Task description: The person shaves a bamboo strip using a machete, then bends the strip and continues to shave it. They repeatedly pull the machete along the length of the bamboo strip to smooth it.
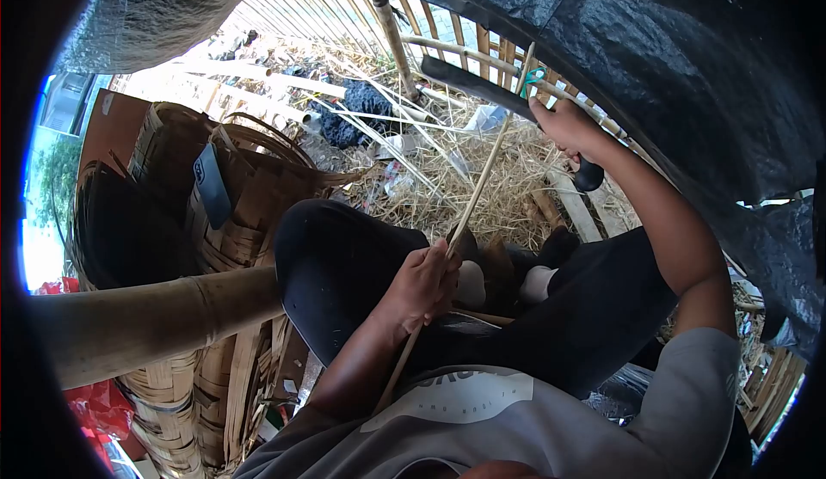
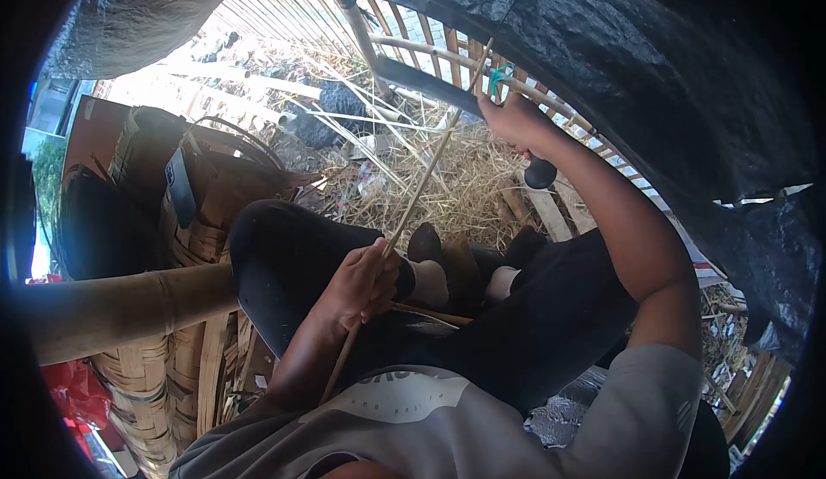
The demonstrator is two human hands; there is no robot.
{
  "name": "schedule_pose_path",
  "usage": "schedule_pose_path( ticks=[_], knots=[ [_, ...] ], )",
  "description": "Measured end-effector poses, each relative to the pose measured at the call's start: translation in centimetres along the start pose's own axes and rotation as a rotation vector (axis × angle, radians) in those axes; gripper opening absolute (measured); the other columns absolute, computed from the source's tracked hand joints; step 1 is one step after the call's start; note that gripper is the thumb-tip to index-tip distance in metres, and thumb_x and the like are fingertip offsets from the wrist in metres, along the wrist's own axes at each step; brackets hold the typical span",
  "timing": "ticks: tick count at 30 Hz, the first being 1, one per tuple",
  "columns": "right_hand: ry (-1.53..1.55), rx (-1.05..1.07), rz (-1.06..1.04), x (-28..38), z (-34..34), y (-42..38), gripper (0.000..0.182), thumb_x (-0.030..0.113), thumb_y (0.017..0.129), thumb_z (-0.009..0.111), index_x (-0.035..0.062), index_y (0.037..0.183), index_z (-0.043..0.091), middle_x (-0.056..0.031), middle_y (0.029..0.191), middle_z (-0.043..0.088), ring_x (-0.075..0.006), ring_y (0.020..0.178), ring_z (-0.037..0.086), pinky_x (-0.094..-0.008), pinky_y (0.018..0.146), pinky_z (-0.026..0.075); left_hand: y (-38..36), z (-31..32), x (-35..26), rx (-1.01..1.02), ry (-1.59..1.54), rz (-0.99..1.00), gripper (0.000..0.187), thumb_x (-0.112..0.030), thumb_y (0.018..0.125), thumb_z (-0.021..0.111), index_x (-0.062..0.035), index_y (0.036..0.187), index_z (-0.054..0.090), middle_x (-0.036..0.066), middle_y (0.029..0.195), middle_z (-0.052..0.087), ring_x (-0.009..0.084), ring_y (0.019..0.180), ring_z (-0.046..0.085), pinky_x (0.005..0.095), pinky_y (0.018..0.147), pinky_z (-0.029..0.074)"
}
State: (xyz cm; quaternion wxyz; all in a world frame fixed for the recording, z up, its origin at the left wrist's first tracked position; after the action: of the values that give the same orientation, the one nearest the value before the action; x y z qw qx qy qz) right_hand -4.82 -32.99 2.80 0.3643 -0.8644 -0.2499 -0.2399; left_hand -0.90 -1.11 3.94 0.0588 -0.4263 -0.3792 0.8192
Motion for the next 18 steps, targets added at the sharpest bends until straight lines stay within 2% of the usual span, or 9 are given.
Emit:
schedule_pose_path(
  ticks=[3, 5, 9, 10, 13, 15, 16, 17, 18],
  knots=[
    [0.047, -0.019, 0.064, 0.4, 1.1, -1.4, 0.065, 0.058, 0.099, 0.040, 0.0032, 0.067, 0.051, -0.0015, 0.049, 0.046, -0.0147, 0.036, 0.048, -0.0338, 0.034, 0.043, 0.1, 0.0, -0.1, -0.017, 0.012, -0.010, 0.043, -0.039, 0.108, 0.032, -0.0098, 0.079, 0.043, -0.003, 0.051, 0.035, 0.0078, 0.031, 0.031, 0.0234, 0.027, 0.026],
    [-0.092, 0.074, -0.109, 1.8, 3.9, -2.8, 0.069, 0.062, 0.097, 0.044, 0.0019, 0.066, 0.049, -0.0021, 0.049, 0.045, -0.0132, 0.040, 0.047, -0.0334, 0.038, 0.041, -0.2, 0.4, -0.4, -0.045, 0.006, -0.035, 0.043, -0.039, 0.108, 0.032, -0.0097, 0.078, 0.043, -0.003, 0.051, 0.035, 0.0078, 0.031, 0.030, 0.0235, 0.027, 0.025],
    [-0.121, 0.080, -0.017, 1.1, 2.1, -2.2, 0.067, 0.063, 0.097, 0.045, 0.0053, 0.064, 0.048, -0.0019, 0.049, 0.044, -0.0133, 0.037, 0.044, -0.0335, 0.034, 0.037, 0.2, 0.0, 0.2, -0.046, 0.012, -0.020, 0.044, -0.039, 0.108, 0.031, -0.0095, 0.079, 0.043, -0.002, 0.050, 0.035, 0.0084, 0.030, 0.030, 0.0238, 0.027, 0.025],
    [-0.009, 0.046, 0.039, 0.2, 1.3, -1.0, 0.066, 0.064, 0.097, 0.045, 0.0065, 0.064, 0.046, -0.0016, 0.048, 0.043, -0.0128, 0.036, 0.042, -0.0336, 0.033, 0.036, 0.1, 0.0, 0.2, -0.048, 0.013, -0.022, 0.043, -0.039, 0.108, 0.031, -0.0095, 0.079, 0.043, -0.002, 0.050, 0.035, 0.0084, 0.030, 0.030, 0.0238, 0.027, 0.025],
    [0.089, -0.041, 0.052, -0.7, -0.6, -0.2, 0.068, 0.066, 0.096, 0.046, 0.0018, 0.072, 0.048, -0.0024, 0.050, 0.043, -0.0126, 0.036, 0.043, -0.0325, 0.033, 0.037, 0.4, 0.1, -0.3, -0.045, 0.025, 0.009, 0.043, -0.039, 0.108, 0.031, -0.0095, 0.079, 0.044, -0.003, 0.050, 0.035, 0.0084, 0.030, 0.030, 0.0238, 0.026, 0.025],
    [0.139, -0.005, 0.068, -0.4, 1.7, -1.8, 0.070, 0.066, 0.096, 0.045, 0.0002, 0.071, 0.050, -0.0026, 0.050, 0.044, -0.0131, 0.038, 0.047, -0.0321, 0.034, 0.038, 0.3, 0.2, -0.3, -0.046, 0.021, 0.003, 0.043, -0.039, 0.108, 0.031, -0.0096, 0.080, 0.044, -0.003, 0.050, 0.035, 0.0082, 0.031, 0.030, 0.0238, 0.026, 0.025],
    [-0.027, 0.118, -0.006, 1.1, 3.5, -3.7, 0.071, 0.061, 0.098, 0.041, 0.0000, 0.065, 0.053, -0.0042, 0.049, 0.048, -0.0166, 0.037, 0.051, -0.0352, 0.036, 0.045, 0.1, 0.3, -0.4, -0.048, 0.011, -0.012, 0.043, -0.039, 0.108, 0.031, -0.0096, 0.080, 0.044, -0.003, 0.050, 0.034, 0.0081, 0.031, 0.030, 0.0237, 0.027, 0.025],
    [-0.112, 0.071, -0.209, 1.5, 4.3, -3.0, 0.071, 0.060, 0.098, 0.041, 0.0006, 0.060, 0.051, -0.0064, 0.050, 0.051, -0.0172, 0.037, 0.051, -0.0362, 0.037, 0.045, 0.0, 0.5, -0.3, -0.052, -0.001, -0.026, 0.043, -0.039, 0.108, 0.031, -0.0096, 0.080, 0.044, -0.003, 0.050, 0.034, 0.0080, 0.031, 0.030, 0.0237, 0.027, 0.025],
    [-0.078, 0.128, -0.128, 1.2, 4.2, -2.8, 0.071, 0.060, 0.098, 0.041, 0.0000, 0.060, 0.051, -0.0071, 0.050, 0.052, -0.0174, 0.038, 0.052, -0.0364, 0.037, 0.045, 0.2, 0.5, -0.3, -0.047, -0.011, -0.017, 0.043, -0.039, 0.108, 0.031, -0.0097, 0.080, 0.043, -0.003, 0.050, 0.034, 0.0081, 0.031, 0.030, 0.0237, 0.027, 0.025]
  ],
)
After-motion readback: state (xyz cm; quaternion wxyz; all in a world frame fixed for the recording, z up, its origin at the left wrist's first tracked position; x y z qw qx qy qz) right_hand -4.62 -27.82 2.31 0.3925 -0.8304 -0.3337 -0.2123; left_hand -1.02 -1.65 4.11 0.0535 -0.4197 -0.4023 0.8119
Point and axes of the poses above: each hand's wrist, its own y-axis towards the middle knuckle, its own z-axis out of the palm, x = y × z, the point moved 5 cm from there along y, towards the middle knuckle
